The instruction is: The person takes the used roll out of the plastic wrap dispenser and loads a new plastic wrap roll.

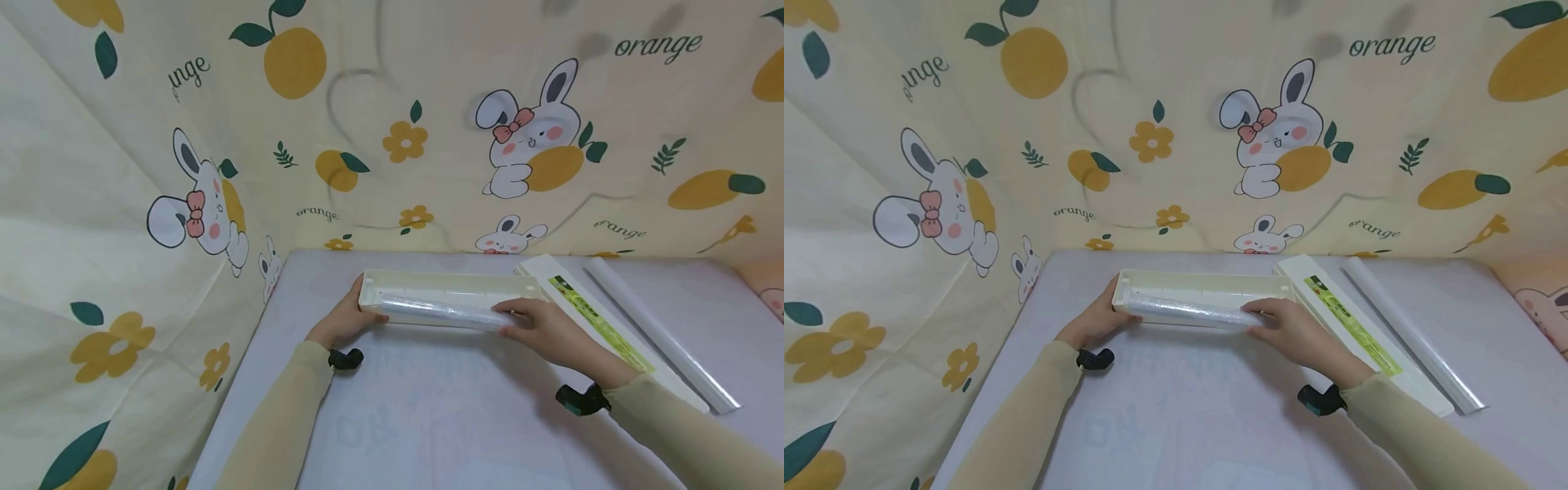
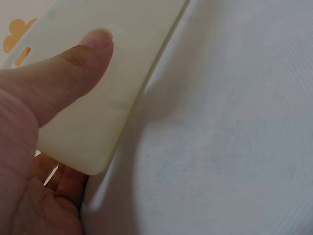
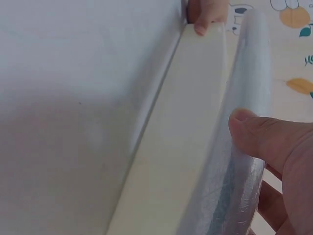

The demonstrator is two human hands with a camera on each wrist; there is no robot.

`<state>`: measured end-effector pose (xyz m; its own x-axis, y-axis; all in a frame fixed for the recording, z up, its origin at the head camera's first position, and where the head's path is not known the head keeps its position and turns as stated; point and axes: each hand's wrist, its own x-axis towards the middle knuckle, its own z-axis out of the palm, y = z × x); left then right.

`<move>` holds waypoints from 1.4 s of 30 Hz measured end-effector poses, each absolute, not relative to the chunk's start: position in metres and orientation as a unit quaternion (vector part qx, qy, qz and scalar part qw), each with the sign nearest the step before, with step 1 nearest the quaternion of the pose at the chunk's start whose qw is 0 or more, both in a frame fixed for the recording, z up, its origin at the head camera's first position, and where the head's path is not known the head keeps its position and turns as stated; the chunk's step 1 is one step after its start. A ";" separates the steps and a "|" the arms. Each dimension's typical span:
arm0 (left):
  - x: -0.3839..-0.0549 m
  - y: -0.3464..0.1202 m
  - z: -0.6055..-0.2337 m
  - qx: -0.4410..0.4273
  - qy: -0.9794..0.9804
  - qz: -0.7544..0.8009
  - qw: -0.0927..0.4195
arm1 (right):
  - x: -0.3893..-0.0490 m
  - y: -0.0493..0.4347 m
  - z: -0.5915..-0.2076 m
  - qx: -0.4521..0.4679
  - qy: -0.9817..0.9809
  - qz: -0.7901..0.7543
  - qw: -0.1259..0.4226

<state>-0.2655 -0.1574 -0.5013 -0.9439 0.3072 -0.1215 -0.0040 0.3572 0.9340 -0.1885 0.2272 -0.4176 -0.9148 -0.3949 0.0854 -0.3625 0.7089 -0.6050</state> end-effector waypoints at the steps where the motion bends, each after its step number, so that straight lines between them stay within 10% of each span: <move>1: -0.266 -0.158 -0.502 0.095 0.812 0.559 0.140 | -0.187 0.227 -0.418 -0.204 0.925 -0.318 0.023; 42: -0.267 -0.159 -0.504 0.071 0.821 0.548 0.142 | -0.168 0.230 -0.464 -0.219 0.922 -0.313 0.057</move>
